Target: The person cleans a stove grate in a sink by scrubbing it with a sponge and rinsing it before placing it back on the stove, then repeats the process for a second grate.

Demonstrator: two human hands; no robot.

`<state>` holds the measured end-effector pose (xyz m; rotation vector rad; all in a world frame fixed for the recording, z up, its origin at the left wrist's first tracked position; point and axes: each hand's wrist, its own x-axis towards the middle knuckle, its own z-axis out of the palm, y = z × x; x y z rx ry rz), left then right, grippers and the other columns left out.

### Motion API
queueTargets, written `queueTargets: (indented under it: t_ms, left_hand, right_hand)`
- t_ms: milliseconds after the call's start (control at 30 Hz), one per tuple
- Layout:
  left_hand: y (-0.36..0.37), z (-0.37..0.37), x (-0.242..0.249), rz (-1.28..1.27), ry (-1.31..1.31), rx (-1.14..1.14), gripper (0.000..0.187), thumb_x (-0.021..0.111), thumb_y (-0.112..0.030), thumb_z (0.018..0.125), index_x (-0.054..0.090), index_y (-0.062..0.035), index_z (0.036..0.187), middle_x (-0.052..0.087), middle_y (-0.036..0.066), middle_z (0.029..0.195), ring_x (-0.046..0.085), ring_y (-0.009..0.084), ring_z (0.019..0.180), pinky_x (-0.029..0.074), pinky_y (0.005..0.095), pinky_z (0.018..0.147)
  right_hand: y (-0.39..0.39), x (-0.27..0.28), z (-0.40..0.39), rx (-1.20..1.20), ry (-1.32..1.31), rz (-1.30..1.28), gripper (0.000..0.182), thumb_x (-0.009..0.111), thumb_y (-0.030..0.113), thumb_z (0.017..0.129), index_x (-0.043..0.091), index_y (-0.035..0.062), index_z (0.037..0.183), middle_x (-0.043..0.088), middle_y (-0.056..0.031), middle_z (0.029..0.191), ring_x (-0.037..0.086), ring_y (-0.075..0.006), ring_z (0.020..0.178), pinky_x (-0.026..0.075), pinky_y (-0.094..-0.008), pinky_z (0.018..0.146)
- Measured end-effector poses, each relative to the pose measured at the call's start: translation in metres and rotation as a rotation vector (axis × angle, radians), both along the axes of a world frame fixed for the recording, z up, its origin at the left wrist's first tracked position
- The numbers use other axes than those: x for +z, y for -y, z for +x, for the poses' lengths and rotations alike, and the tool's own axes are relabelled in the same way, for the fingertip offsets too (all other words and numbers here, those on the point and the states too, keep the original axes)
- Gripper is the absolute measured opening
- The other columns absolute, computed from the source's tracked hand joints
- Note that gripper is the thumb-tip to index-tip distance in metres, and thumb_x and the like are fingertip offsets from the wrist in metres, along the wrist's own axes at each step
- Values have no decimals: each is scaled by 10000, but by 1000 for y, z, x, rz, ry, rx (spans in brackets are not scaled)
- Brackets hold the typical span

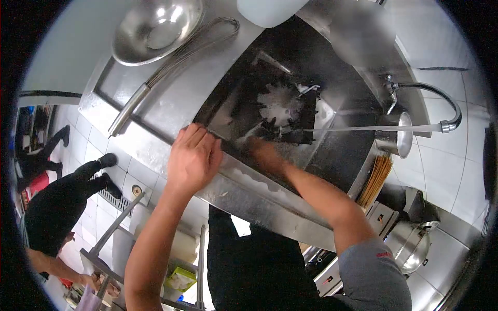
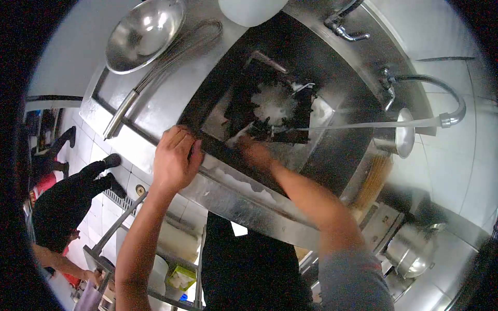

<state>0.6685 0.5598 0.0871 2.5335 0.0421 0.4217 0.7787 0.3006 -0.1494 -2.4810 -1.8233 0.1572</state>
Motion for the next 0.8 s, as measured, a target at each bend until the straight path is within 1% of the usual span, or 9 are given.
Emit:
queueTargets:
  t_ms: [100, 167, 300, 367, 400, 467, 567, 667, 800]
  left_hand:
    - [2, 1, 3, 10, 19, 11, 121, 661, -59, 755, 554, -25, 710, 560, 121, 762, 556, 306, 831, 454, 411, 752]
    - [1, 0, -2, 3, 18, 11, 119, 662, -58, 753, 555, -24, 713, 560, 120, 762, 556, 306, 826, 453, 410, 748]
    - [-1, 1, -4, 1, 29, 7, 119, 662, -60, 753, 555, -24, 718, 561, 115, 763, 552, 305, 817, 448, 409, 734]
    - [1, 0, -3, -11, 32, 5, 118, 662, -60, 754, 555, -23, 719, 560, 115, 761, 550, 306, 813, 445, 408, 728]
    - [1, 1, -1, -16, 38, 12, 118, 662, -59, 754, 555, -22, 720, 559, 115, 760, 548, 306, 809, 443, 407, 721]
    - [2, 1, 4, -25, 2, 9, 106, 657, -42, 759, 560, -5, 738, 570, 135, 784, 556, 329, 821, 452, 419, 741]
    - [1, -1, 6, -29, -28, 11, 93, 653, -25, 766, 567, 12, 758, 582, 155, 810, 563, 350, 830, 459, 429, 757]
    - [0, 0, 5, -13, -31, 2, 89, 652, -27, 766, 572, 10, 757, 584, 153, 809, 562, 346, 830, 455, 427, 748]
    - [1, -1, 4, -3, -45, 4, 92, 650, -34, 770, 570, 4, 748, 578, 147, 801, 556, 339, 824, 451, 429, 739]
  right_hand:
    - [-9, 27, -4, 71, -335, -40, 326, 570, 102, 848, 599, 27, 1163, 540, -215, 1272, 560, -410, 1107, 473, -463, 951]
    - [15, 40, 1, -444, -490, -21, 337, 573, 110, 843, 595, 12, 1164, 556, -228, 1226, 562, -420, 1097, 465, -463, 982]
    - [17, 58, -8, -445, -254, -72, 308, 564, 120, 859, 597, 8, 1143, 584, -230, 1142, 586, -388, 1061, 499, -460, 910]
    - [-14, 45, -9, -586, -604, 112, 293, 562, 121, 858, 599, 20, 1130, 597, -222, 1093, 599, -375, 1032, 525, -453, 839]
    - [-17, 43, -3, -590, -597, 117, 293, 562, 121, 858, 599, 20, 1130, 597, -222, 1093, 599, -375, 1032, 525, -453, 839]
    - [-19, 43, 6, -246, -181, -148, 266, 564, 117, 848, 613, 27, 1094, 593, -219, 1084, 603, -372, 1018, 536, -452, 789]
    - [7, 77, 42, -504, -292, -305, 245, 570, 104, 832, 628, 33, 1059, 587, -211, 1078, 604, -366, 997, 531, -454, 802]
    - [-16, 142, 46, -442, -164, 91, 265, 575, 89, 818, 646, 42, 1068, 598, -191, 1060, 595, -362, 989, 523, -445, 820]
    - [-65, 57, 60, -470, -248, 65, 324, 564, 81, 804, 668, 70, 1111, 622, -146, 1026, 574, -347, 1022, 494, -439, 861]
